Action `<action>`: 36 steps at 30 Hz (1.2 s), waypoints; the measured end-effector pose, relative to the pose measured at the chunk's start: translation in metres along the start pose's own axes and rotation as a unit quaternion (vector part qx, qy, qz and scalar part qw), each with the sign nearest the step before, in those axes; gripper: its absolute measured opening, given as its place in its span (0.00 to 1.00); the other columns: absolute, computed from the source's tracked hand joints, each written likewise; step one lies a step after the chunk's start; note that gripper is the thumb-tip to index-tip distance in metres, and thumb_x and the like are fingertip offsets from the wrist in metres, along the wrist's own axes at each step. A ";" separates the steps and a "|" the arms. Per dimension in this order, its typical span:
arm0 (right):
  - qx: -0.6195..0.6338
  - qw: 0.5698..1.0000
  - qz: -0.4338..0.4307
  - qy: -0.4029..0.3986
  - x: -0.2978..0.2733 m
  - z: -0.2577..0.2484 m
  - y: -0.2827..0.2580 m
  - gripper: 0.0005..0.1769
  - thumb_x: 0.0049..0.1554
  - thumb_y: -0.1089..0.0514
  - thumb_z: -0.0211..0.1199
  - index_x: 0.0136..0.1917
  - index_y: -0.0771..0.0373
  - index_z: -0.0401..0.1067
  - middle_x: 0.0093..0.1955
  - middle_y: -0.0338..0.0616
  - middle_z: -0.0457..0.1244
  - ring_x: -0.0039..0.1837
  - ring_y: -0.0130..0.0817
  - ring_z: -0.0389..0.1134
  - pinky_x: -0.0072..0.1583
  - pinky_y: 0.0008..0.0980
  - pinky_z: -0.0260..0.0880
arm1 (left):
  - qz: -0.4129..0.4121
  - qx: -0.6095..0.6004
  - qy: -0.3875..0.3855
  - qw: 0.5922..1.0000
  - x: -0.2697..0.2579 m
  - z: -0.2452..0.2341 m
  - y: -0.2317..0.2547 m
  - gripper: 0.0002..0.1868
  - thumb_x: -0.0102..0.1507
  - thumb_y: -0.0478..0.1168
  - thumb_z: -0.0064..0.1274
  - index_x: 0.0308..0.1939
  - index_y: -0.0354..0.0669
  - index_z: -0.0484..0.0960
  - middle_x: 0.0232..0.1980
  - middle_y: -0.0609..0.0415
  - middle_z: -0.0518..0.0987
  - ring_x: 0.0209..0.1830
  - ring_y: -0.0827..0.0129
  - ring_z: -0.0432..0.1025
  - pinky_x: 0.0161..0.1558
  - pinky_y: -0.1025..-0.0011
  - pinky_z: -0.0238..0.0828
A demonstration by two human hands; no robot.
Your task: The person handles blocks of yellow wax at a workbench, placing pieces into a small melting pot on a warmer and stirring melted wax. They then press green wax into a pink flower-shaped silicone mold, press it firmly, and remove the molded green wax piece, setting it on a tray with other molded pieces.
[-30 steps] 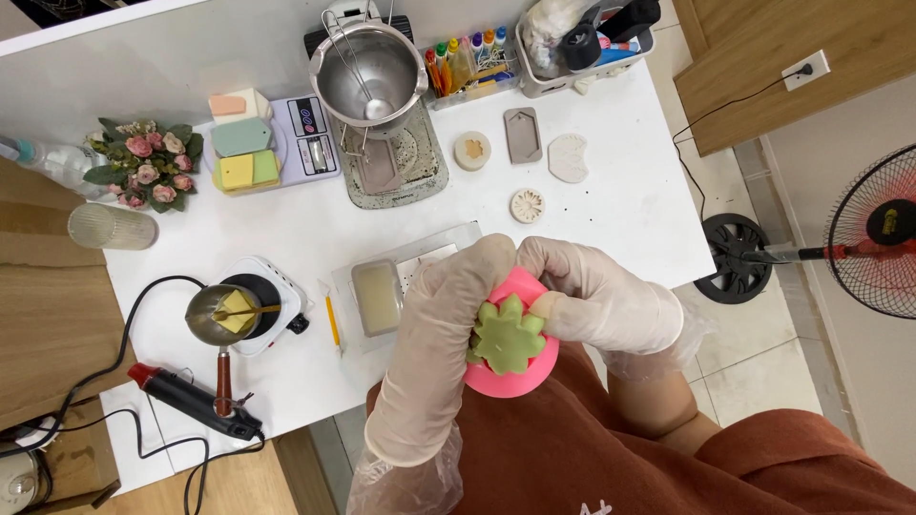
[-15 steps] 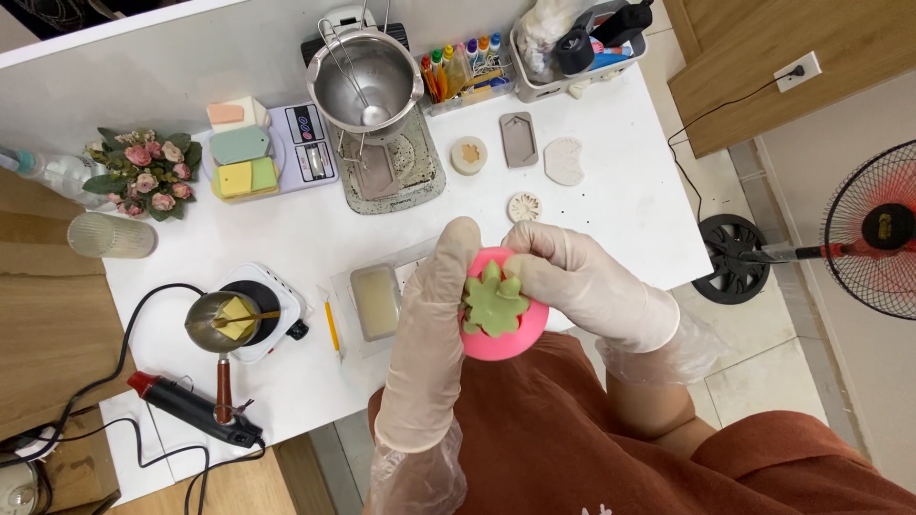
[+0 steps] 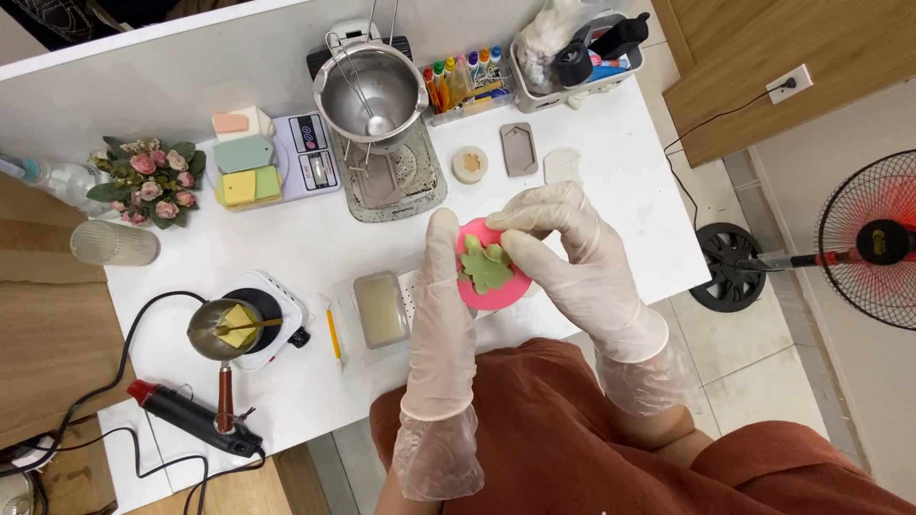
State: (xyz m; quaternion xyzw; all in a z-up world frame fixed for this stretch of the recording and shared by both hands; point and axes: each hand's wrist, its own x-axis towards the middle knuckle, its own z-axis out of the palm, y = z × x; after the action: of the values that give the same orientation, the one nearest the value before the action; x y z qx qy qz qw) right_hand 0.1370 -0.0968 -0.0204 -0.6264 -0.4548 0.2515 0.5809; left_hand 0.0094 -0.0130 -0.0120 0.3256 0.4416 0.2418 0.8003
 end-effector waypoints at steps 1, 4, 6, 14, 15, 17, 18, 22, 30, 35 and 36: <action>-0.018 1.000 -0.008 -0.011 0.001 0.000 0.000 0.09 0.66 0.66 0.61 0.59 0.59 0.76 0.63 0.41 0.64 0.63 0.28 0.66 0.66 0.27 0.70 | -0.025 -0.043 0.007 0.999 0.000 0.001 0.003 0.30 0.68 0.63 0.42 0.55 0.40 0.80 0.48 0.57 0.78 0.46 0.74 0.72 0.49 0.70 0.71; 0.001 0.999 0.053 0.000 0.000 0.009 -0.003 0.13 0.68 0.63 0.56 0.64 0.60 0.75 0.71 0.46 0.62 0.70 0.32 0.64 0.71 0.30 0.67 | 0.010 -0.100 -0.009 0.995 0.004 0.000 -0.002 0.27 0.66 0.61 0.41 0.58 0.48 0.78 0.52 0.61 0.79 0.51 0.79 0.73 0.55 0.74 0.71; 0.039 0.995 0.083 0.024 -0.001 0.020 0.001 0.17 0.68 0.61 0.54 0.69 0.60 0.70 0.72 0.46 0.62 0.71 0.31 0.64 0.72 0.29 0.66 | 0.077 -0.063 -0.009 0.995 0.016 -0.004 -0.018 0.26 0.68 0.60 0.43 0.56 0.45 0.79 0.51 0.60 0.78 0.50 0.78 0.72 0.54 0.74 0.70; 0.059 0.989 0.089 0.102 0.015 0.057 0.002 0.25 0.68 0.58 0.52 0.77 0.62 0.61 0.72 0.46 0.62 0.73 0.31 0.62 0.74 0.29 0.61 | 0.173 0.079 0.096 0.977 0.022 0.009 -0.039 0.17 0.69 0.52 0.51 0.45 0.40 0.79 0.36 0.58 0.77 0.37 0.74 0.69 0.41 0.71 0.71; 0.108 0.980 0.123 0.110 0.016 0.060 0.007 0.22 0.66 0.58 0.55 0.72 0.62 0.64 0.66 0.45 0.64 0.67 0.30 0.64 0.69 0.29 0.65 | 0.231 0.131 0.093 0.960 0.023 0.006 -0.042 0.16 0.71 0.51 0.50 0.46 0.40 0.78 0.37 0.57 0.78 0.38 0.75 0.70 0.43 0.71 0.72; 0.158 0.968 0.156 0.120 0.016 0.064 0.014 0.20 0.63 0.58 0.58 0.67 0.63 0.67 0.61 0.44 0.65 0.61 0.29 0.65 0.64 0.30 0.69 | 0.287 0.183 0.088 0.936 0.025 0.004 -0.045 0.16 0.72 0.50 0.49 0.46 0.39 0.77 0.37 0.57 0.79 0.39 0.75 0.71 0.45 0.72 0.73; 0.215 0.956 0.159 0.121 0.017 0.065 0.016 0.17 0.64 0.57 0.58 0.64 0.63 0.67 0.58 0.43 0.65 0.59 0.29 0.65 0.63 0.29 0.69 | 0.292 0.192 0.079 0.933 0.026 0.003 -0.044 0.15 0.73 0.49 0.49 0.45 0.39 0.78 0.39 0.54 0.81 0.40 0.74 0.73 0.46 0.71 0.74; 0.308 0.925 0.177 0.135 0.019 0.069 0.019 0.14 0.64 0.54 0.60 0.60 0.61 0.68 0.55 0.40 0.64 0.54 0.26 0.65 0.58 0.27 0.70 | 0.323 0.208 0.081 0.920 0.030 0.007 -0.039 0.15 0.73 0.46 0.45 0.51 0.39 0.81 0.48 0.51 0.85 0.45 0.70 0.79 0.49 0.70 0.75; 0.335 0.908 0.202 0.150 0.026 0.068 0.036 0.14 0.65 0.54 0.59 0.60 0.63 0.70 0.52 0.39 0.66 0.52 0.24 0.66 0.56 0.25 0.70 | 0.282 0.209 0.103 0.931 0.042 0.011 -0.039 0.15 0.72 0.45 0.46 0.51 0.39 0.82 0.45 0.51 0.86 0.42 0.70 0.79 0.46 0.72 0.76; 0.335 0.902 0.232 0.146 0.031 0.065 0.058 0.13 0.64 0.55 0.58 0.59 0.63 0.72 0.50 0.40 0.67 0.51 0.24 0.67 0.55 0.24 0.70 | 0.212 0.201 0.103 0.951 0.045 0.012 -0.036 0.17 0.72 0.48 0.48 0.44 0.37 0.83 0.37 0.49 0.84 0.36 0.68 0.75 0.40 0.69 0.74; 0.308 0.911 0.228 0.153 0.031 0.065 0.063 0.13 0.64 0.55 0.60 0.59 0.63 0.72 0.50 0.40 0.67 0.51 0.25 0.66 0.55 0.26 0.70 | 0.224 0.229 0.105 0.942 0.045 0.014 -0.033 0.17 0.72 0.49 0.47 0.45 0.37 0.82 0.38 0.49 0.84 0.36 0.67 0.76 0.41 0.68 0.74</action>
State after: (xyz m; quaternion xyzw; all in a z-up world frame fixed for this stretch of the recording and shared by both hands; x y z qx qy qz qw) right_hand 0.1139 -0.0318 -0.0871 -0.5338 -0.1050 0.4055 0.7345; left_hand 0.0465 -0.0090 -0.0553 0.5632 0.4824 0.3397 0.5786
